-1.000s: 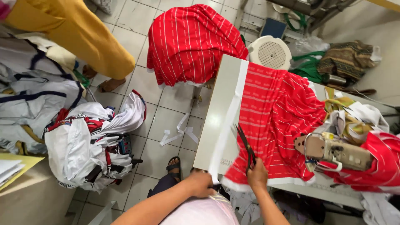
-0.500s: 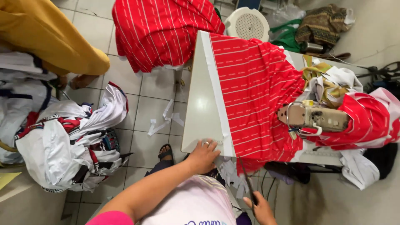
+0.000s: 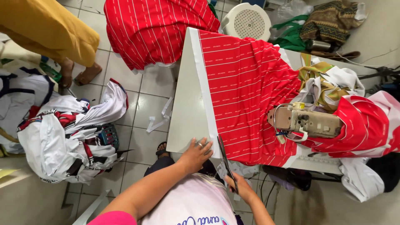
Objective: Cutting strips of red and white striped fabric using scissors on a work table in a garment factory.
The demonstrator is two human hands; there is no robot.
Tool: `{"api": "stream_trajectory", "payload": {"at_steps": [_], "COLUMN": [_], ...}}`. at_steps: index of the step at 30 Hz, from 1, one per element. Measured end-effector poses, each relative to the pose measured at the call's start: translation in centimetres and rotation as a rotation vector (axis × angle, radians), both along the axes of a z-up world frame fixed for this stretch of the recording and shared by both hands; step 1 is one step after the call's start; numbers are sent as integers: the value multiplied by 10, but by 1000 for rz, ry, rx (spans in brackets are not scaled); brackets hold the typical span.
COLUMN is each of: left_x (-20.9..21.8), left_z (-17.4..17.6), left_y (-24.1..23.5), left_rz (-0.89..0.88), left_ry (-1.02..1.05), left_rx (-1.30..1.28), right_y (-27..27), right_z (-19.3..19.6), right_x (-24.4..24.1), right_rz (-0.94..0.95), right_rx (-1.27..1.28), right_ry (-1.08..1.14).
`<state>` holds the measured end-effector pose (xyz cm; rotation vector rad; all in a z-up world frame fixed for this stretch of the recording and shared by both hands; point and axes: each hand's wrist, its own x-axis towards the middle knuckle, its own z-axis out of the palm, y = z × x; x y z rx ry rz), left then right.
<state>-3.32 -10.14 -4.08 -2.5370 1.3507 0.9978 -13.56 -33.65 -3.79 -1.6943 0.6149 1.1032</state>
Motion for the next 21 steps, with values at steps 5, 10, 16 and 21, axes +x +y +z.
{"api": "stream_trajectory", "payload": {"at_steps": [5, 10, 16, 21], "left_x": [0, -6, -3, 7], "left_z": [1, -2, -24, -21], "left_y": [0, -2, -6, -3], "left_rz": [6, 72, 51, 4], "left_ry": [-39, -14, -92, -33], "left_rx": [-1, -35, -138, -194], "right_y": [28, 38, 53, 51], "right_z": [-10, 6, 10, 3], "right_x": [24, 43, 92, 106], "right_rz": [-55, -161, -65, -120], "right_rx": [-35, 19, -110, -62], "right_ry": [-127, -186, -181, -98]}}
